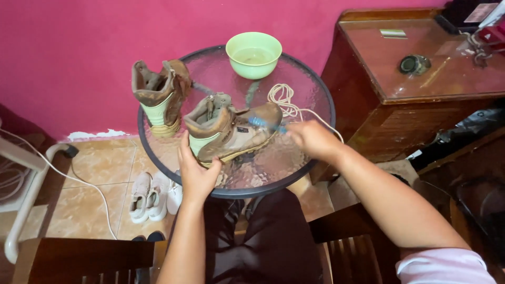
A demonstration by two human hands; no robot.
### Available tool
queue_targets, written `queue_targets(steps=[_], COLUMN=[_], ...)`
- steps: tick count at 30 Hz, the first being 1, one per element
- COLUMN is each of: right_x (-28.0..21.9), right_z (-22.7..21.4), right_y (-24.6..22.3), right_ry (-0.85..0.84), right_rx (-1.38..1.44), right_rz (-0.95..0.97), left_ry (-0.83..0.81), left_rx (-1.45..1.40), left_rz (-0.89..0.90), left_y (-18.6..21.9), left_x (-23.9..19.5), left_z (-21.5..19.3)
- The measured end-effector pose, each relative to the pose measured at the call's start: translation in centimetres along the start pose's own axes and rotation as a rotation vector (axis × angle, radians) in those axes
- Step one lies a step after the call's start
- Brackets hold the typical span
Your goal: The person scrubs a brown hiking boot with a blue toothbrush, focusing on the sole and upper surfaces. The person rotates the boot to clean different areas, including the toe and sides, while seated at a glass table.
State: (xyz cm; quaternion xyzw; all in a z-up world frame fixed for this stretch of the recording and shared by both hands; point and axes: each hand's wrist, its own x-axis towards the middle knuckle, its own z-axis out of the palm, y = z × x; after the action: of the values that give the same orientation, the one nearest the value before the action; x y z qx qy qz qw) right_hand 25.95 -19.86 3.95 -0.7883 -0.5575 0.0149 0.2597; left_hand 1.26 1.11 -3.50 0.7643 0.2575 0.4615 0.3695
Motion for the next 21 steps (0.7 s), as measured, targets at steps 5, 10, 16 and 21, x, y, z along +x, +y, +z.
queue_targets(steps=[5, 10, 16, 21], right_x=[0.3, 0.2, 0.4, 0.9], right_z=[-0.5, 0.1, -1.4, -2.0], right_y=[1.4, 1.5, 2.0, 1.6], right_ry=[0.001, -0.042, 0.076, -0.001], right_rx=[-0.404, -0.359, -0.474, -0.335], right_rz=[0.163, 0.112, 0.264, 0.217], left_ry=[-0.052, -0.125, -0.327, -0.425], left_rx=[0.04, 0.095, 0.215, 0.221], left_rz=[-0.025, -0.152, -0.277, -0.226], left_y=[2.1, 4.4, 5.6, 5.1], left_x=[0.2, 0.9, 3.6, 5.3], left_z=[-0.2, -0.8, -2.7, -3.7])
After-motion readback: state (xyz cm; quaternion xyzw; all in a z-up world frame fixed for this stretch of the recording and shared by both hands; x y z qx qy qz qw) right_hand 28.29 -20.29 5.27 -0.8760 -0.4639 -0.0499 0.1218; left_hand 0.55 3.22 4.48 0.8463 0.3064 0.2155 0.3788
